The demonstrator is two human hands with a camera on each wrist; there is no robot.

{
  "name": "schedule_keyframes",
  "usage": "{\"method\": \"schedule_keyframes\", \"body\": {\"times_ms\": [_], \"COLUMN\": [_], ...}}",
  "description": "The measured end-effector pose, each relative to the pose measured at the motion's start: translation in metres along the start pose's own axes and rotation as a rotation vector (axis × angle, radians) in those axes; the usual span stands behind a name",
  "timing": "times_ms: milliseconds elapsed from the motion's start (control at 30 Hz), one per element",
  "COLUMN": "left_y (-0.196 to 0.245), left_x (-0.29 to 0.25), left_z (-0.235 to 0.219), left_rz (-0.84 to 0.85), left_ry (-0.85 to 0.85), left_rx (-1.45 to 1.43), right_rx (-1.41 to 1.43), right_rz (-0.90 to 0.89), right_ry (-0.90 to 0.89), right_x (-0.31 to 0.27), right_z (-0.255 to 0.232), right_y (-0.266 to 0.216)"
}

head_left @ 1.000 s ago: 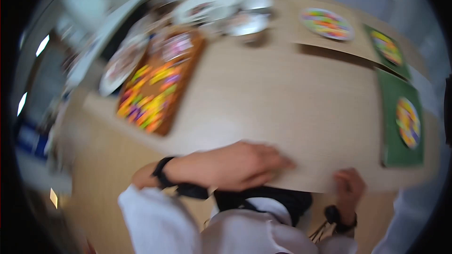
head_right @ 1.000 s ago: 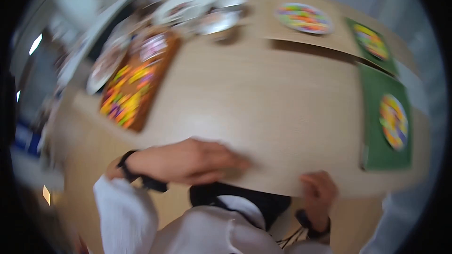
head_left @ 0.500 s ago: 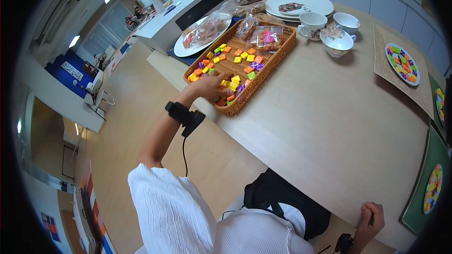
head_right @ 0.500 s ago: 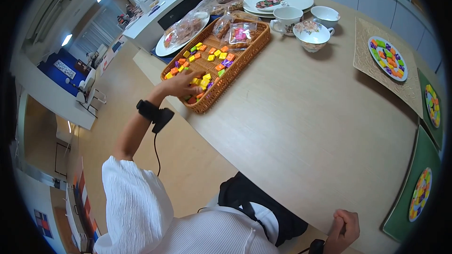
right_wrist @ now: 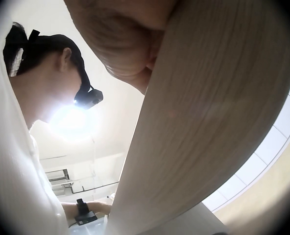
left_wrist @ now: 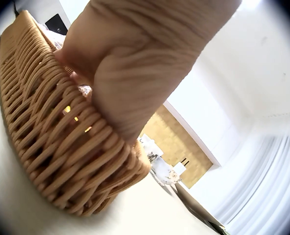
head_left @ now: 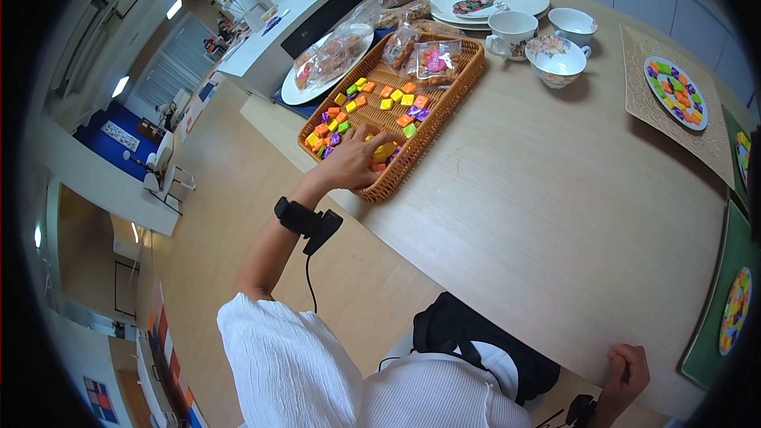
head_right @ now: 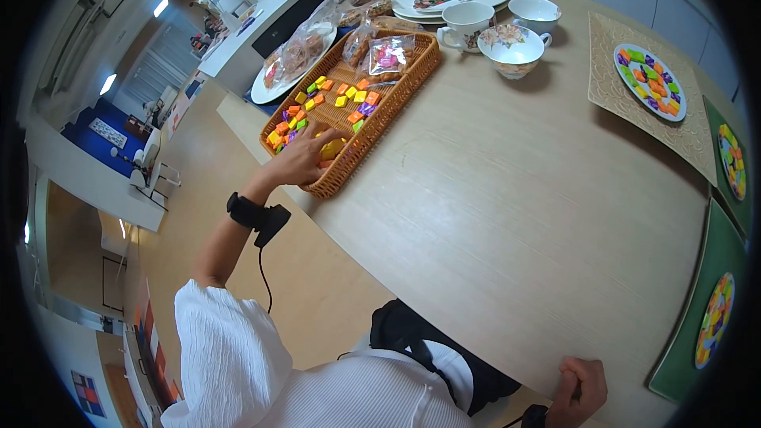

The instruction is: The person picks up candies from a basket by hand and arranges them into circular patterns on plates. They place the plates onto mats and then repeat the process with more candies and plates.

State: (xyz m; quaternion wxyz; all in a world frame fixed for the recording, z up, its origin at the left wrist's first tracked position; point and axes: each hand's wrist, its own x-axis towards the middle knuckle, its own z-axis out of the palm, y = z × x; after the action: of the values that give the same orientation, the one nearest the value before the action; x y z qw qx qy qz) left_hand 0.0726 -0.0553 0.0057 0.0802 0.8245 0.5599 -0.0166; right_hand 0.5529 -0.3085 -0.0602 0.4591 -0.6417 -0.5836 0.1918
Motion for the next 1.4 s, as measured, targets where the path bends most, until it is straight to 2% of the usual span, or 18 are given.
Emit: {"method": "schedule_keyframes", "body": {"times_ms": [100,400,500,567,733,967,1167,1267,1367,1400], "left_y": [-0.001,-0.011,-0.006,-0.011,-0.008,-0.008,-0.01,0.001,0.009,0.008], "left_x": [-0.001,-0.003,-0.002,-0.002,-0.001,0.0,-0.004,-0.009,-0.011,-0.01], "left_z": [0.005,0.012,0.009,0.014,0.018,0.019,0.019,0.014,0.009,0.01], "left_rz": [-0.057,-0.007,-0.061,-0.038,-0.012,-0.026,0.017,-0.062,-0.149,-0.14], "left_ry": [0.02,0.063,0.031,0.1,0.174,0.19,0.236,0.228,0.176,0.173], "left_rx": [0.023,0.02,-0.01,-0.043,-0.08,0.026,-0.089,-0.053,-0.023,-0.034], "right_rx": [-0.004,0.049,0.042,0.062,0.054,0.088,0.067,-0.137,-0.194,-0.192], "right_rz": [0.0,0.099,0.096,0.142,0.101,0.125,0.125,0.045,-0.064,-0.05], "right_ry": [0.012,0.022,0.026,0.038,0.014,0.017,0.048,-0.013,-0.005,-0.005], "right_x": [-0.002,-0.006,-0.004,-0.005,-0.001,-0.003,-0.005,0.005,0.006,0.005], "right_z": [-0.001,0.0,0.0,0.001,-0.002,-0.001,0.002,-0.001,0.001,0.0], "right_y": [0.0,0.001,0.005,0.004,0.007,0.014,0.011,-0.015,-0.017,-0.014]}}
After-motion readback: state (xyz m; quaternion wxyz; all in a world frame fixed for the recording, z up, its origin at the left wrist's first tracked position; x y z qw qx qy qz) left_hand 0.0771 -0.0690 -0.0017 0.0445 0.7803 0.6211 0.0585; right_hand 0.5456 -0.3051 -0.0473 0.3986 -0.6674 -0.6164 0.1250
